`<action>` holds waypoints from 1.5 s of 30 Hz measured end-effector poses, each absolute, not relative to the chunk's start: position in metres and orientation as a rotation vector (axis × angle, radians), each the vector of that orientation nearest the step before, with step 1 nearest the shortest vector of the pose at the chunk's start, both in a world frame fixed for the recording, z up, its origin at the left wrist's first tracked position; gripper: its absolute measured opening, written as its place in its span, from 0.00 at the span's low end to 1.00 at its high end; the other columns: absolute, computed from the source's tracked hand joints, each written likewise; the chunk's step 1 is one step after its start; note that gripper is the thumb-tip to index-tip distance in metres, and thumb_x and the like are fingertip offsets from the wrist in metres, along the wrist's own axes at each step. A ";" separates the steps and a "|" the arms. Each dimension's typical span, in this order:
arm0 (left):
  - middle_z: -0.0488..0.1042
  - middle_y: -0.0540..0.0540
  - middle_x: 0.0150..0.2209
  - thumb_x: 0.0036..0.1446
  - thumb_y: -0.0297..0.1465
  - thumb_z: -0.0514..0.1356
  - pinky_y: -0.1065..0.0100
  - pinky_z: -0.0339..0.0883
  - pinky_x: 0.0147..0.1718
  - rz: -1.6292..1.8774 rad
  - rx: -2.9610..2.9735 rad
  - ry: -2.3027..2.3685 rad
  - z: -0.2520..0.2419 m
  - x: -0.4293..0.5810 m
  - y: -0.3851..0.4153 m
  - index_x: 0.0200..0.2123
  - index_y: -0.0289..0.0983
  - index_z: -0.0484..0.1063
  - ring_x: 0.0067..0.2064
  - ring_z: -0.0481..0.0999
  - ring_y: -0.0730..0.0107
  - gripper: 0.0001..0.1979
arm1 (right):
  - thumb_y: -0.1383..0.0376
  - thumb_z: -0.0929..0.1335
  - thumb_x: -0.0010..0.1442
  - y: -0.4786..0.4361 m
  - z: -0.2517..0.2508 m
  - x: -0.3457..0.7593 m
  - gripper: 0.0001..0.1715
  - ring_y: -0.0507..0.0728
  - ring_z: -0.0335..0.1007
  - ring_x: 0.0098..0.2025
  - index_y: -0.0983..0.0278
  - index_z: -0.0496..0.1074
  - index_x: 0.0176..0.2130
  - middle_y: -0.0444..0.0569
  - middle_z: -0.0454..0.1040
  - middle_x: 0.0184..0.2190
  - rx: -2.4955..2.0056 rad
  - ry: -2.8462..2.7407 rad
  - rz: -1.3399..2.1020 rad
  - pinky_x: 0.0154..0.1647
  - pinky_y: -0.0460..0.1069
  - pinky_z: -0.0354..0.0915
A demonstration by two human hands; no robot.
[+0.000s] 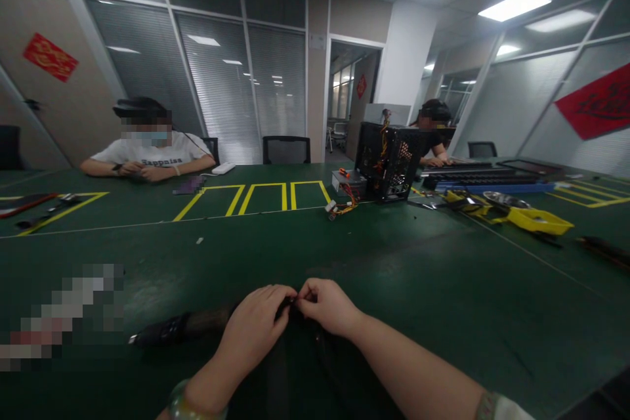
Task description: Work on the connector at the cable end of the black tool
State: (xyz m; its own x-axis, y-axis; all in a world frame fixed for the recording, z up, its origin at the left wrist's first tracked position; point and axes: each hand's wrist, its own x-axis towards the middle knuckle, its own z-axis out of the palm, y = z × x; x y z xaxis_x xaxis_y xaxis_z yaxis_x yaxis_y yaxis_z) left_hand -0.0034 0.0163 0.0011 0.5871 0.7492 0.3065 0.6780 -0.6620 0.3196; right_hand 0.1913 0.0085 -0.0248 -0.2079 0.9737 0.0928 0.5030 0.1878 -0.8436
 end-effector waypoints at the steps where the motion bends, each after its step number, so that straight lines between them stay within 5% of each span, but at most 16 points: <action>1: 0.74 0.48 0.44 0.60 0.26 0.53 0.59 0.65 0.48 0.631 2.645 1.201 0.001 -0.004 0.016 0.45 0.43 0.71 0.46 0.73 0.63 0.13 | 0.66 0.69 0.57 0.009 -0.025 0.191 0.04 0.51 0.71 0.30 0.64 0.74 0.35 0.43 0.76 0.28 -1.381 -1.811 0.915 0.27 0.42 0.60; 45: 0.74 0.50 0.43 0.60 0.27 0.58 0.60 0.64 0.48 0.731 2.663 1.206 0.004 -0.004 0.010 0.46 0.42 0.68 0.45 0.73 0.64 0.11 | 0.63 0.66 0.61 0.008 -0.017 0.191 0.06 0.52 0.69 0.28 0.63 0.71 0.34 0.42 0.74 0.26 -1.352 -1.838 1.037 0.29 0.44 0.61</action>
State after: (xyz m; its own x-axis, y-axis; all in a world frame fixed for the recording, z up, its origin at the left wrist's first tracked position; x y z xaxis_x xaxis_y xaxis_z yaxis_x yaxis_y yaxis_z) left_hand -0.0044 0.0104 0.0044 0.5640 0.7352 0.3760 0.6733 -0.6730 0.3061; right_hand 0.1913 0.0080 -0.0165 -0.2799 0.9595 0.0322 0.4686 0.1658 -0.8677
